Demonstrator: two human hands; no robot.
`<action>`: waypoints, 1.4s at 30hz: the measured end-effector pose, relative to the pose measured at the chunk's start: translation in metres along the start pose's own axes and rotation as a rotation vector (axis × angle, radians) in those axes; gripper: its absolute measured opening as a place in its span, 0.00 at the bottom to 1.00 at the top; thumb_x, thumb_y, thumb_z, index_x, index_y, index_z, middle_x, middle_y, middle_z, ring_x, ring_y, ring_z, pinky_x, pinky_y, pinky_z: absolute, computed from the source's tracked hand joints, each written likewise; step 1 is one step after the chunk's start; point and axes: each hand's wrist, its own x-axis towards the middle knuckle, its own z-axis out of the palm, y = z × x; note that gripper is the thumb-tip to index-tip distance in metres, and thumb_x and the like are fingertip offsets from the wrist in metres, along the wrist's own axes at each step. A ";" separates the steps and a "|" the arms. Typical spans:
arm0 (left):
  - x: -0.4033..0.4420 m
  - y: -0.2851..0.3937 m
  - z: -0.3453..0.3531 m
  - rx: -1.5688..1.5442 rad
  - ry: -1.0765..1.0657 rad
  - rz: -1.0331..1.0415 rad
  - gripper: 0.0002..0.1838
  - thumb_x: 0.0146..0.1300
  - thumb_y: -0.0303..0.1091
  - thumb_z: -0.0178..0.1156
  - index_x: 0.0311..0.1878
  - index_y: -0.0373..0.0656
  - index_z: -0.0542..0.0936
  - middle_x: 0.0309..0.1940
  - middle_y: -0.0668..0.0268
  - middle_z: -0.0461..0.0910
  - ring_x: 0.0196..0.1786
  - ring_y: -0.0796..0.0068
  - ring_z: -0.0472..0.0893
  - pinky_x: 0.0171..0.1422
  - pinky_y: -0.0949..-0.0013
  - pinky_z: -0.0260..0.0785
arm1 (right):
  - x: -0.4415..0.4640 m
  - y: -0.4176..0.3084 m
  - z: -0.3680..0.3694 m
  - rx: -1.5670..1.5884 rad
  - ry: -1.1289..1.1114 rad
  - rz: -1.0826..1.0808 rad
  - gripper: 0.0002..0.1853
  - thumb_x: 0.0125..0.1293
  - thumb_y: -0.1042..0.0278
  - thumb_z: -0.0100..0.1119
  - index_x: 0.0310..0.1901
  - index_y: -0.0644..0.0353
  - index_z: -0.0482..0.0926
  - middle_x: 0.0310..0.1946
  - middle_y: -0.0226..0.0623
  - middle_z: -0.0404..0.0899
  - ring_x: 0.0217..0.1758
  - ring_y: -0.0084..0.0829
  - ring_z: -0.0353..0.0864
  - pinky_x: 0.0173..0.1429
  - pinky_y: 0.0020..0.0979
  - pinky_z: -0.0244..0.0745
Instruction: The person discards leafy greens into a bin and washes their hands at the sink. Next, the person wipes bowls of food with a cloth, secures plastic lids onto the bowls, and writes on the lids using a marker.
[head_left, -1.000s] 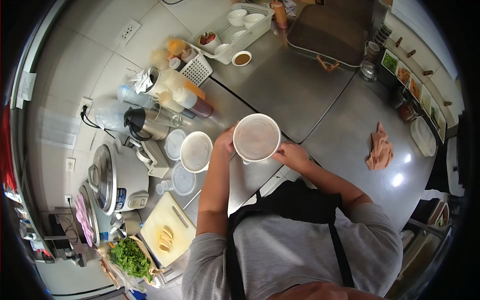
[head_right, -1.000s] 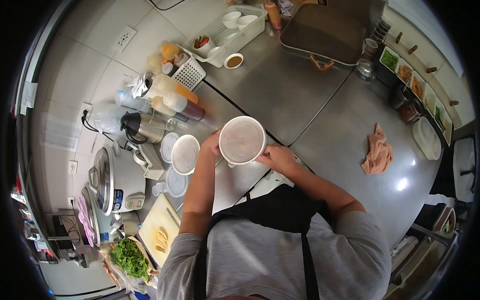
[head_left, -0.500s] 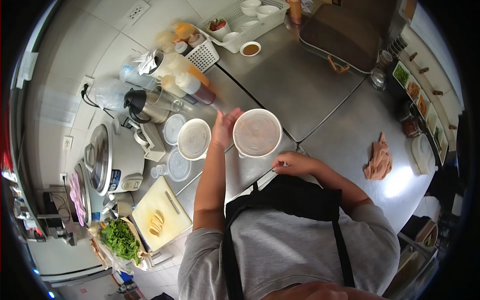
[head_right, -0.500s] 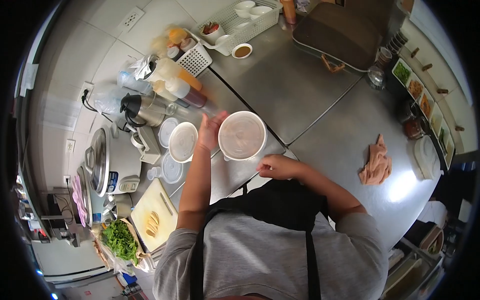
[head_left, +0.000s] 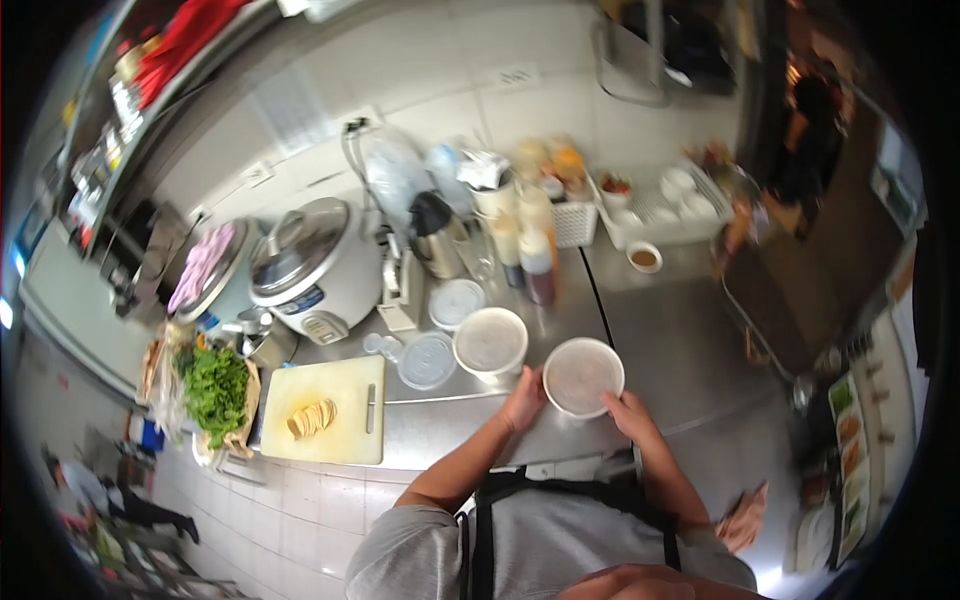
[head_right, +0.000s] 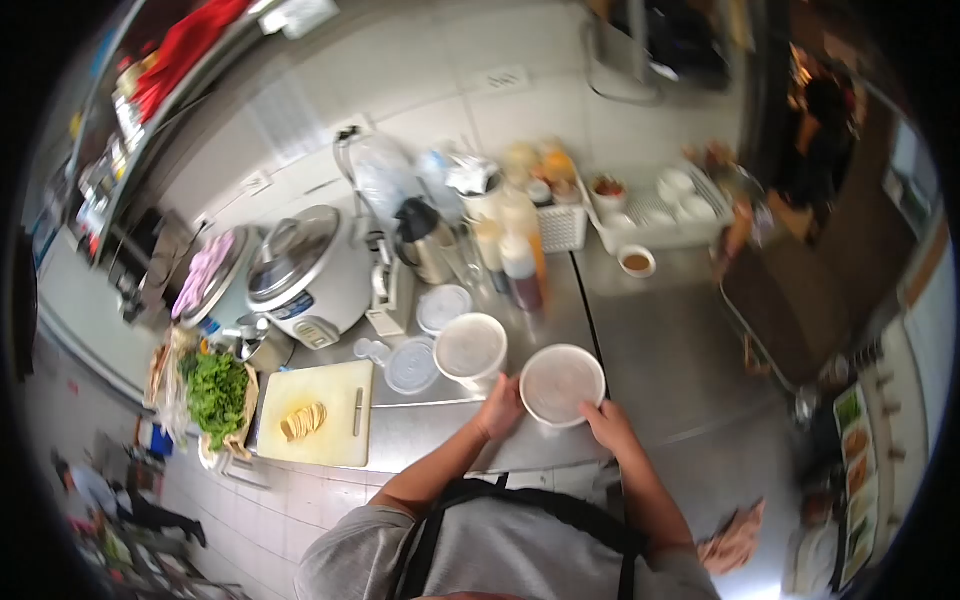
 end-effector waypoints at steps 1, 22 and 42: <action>-0.002 0.004 -0.001 0.009 -0.050 -0.012 0.40 0.58 0.65 0.24 0.63 0.39 0.51 0.62 0.60 0.54 0.64 0.67 0.55 0.67 0.66 0.42 | 0.016 0.020 0.002 -0.015 0.007 -0.036 0.21 0.58 0.52 0.48 0.35 0.67 0.75 0.24 0.32 0.75 0.24 0.23 0.71 0.31 0.25 0.68; -0.208 0.118 -0.165 0.761 0.584 0.263 0.23 0.61 0.45 0.45 0.50 0.34 0.69 0.42 0.56 0.71 0.41 0.68 0.72 0.47 0.69 0.64 | 0.049 -0.405 0.001 -1.071 -0.093 -0.545 0.14 0.53 0.62 0.53 0.42 0.56 0.74 0.35 0.43 0.76 0.39 0.41 0.74 0.42 0.38 0.68; -0.396 0.195 -0.331 0.571 1.436 0.698 0.06 0.53 0.23 0.47 0.35 0.36 0.71 0.39 0.62 0.69 0.41 0.74 0.69 0.42 0.74 0.64 | 0.164 -0.836 0.203 -0.904 1.226 -1.561 0.11 0.55 0.69 0.46 0.37 0.62 0.76 0.37 0.48 0.74 0.47 0.47 0.69 0.52 0.40 0.63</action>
